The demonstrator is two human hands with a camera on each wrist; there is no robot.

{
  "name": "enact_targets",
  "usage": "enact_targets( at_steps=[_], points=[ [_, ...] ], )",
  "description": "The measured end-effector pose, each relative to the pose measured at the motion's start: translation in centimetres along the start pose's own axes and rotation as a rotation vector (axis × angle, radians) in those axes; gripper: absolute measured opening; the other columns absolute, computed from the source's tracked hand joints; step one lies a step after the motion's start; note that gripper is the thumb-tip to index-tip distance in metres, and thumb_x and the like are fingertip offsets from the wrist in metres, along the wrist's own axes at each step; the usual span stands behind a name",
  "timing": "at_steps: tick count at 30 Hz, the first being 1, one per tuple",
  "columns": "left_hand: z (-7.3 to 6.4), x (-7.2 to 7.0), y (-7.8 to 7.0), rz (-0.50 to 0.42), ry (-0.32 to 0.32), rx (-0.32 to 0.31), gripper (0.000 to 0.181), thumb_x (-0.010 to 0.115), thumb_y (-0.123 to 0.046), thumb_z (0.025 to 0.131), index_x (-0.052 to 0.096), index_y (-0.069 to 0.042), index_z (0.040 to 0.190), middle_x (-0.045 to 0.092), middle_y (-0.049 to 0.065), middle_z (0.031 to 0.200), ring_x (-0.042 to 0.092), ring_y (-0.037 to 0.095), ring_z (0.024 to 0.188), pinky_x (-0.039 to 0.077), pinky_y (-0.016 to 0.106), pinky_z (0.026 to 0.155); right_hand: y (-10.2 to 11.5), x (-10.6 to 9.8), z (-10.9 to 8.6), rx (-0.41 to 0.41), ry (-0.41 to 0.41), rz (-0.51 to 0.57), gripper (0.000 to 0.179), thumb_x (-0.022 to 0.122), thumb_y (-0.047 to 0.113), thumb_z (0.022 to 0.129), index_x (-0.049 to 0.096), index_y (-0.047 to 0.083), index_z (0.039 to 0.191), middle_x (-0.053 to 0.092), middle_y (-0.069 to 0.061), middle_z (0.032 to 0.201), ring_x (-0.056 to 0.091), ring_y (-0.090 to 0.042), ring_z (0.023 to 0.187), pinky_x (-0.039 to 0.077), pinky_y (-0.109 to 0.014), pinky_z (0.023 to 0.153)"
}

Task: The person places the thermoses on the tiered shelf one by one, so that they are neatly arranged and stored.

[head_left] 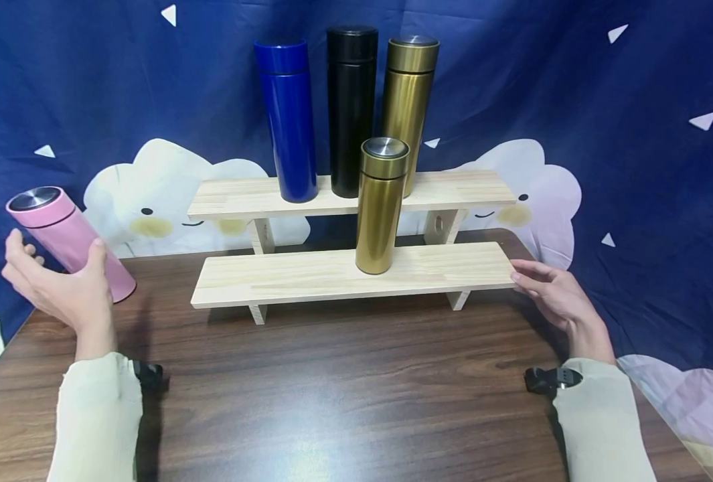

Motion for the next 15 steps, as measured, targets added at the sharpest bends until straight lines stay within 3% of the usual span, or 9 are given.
enact_targets(
  at_steps=[5,10,15],
  points=[
    [0.7,0.0,0.4,-0.019,0.007,0.005,0.089,0.084,-0.047,0.071,0.044,-0.026,0.148,0.047,-0.011,0.13,0.039,0.0,0.117,0.032,0.027,0.103,0.0,0.1,-0.1,0.004,0.013,0.0,0.027,0.063,-0.005,0.096,0.075,0.018,0.106,0.074,0.005,0.099,0.067,-0.005,0.09,0.052,-0.017,0.08],
    [0.8,0.4,-0.2,-0.028,0.075,-0.079,0.082,0.083,-0.033,0.074,0.045,-0.027,0.147,0.047,-0.014,0.123,0.039,-0.003,0.11,0.032,0.027,0.101,-0.1,-0.2,-0.5,0.007,0.0,-0.014,0.027,0.064,-0.003,0.096,0.075,0.019,0.106,0.074,0.006,0.099,0.067,-0.003,0.09,0.052,-0.016,0.08],
    [1.0,0.5,-1.0,-0.026,0.089,-0.143,0.079,0.083,-0.025,0.075,0.047,-0.029,0.145,0.049,-0.011,0.125,0.039,-0.004,0.108,0.032,0.026,0.099,0.2,0.0,-0.3,-0.006,0.015,-0.012,0.025,0.065,-0.003,0.096,0.075,0.017,0.109,0.074,0.005,0.101,0.067,-0.004,0.092,0.051,-0.016,0.082]
  ],
)
Point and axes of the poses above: each hand's wrist, its own z-axis towards the middle knuckle, its own x-axis out of the palm, y = z × x, the point moved 7 cm from there along z, towards the middle knuckle
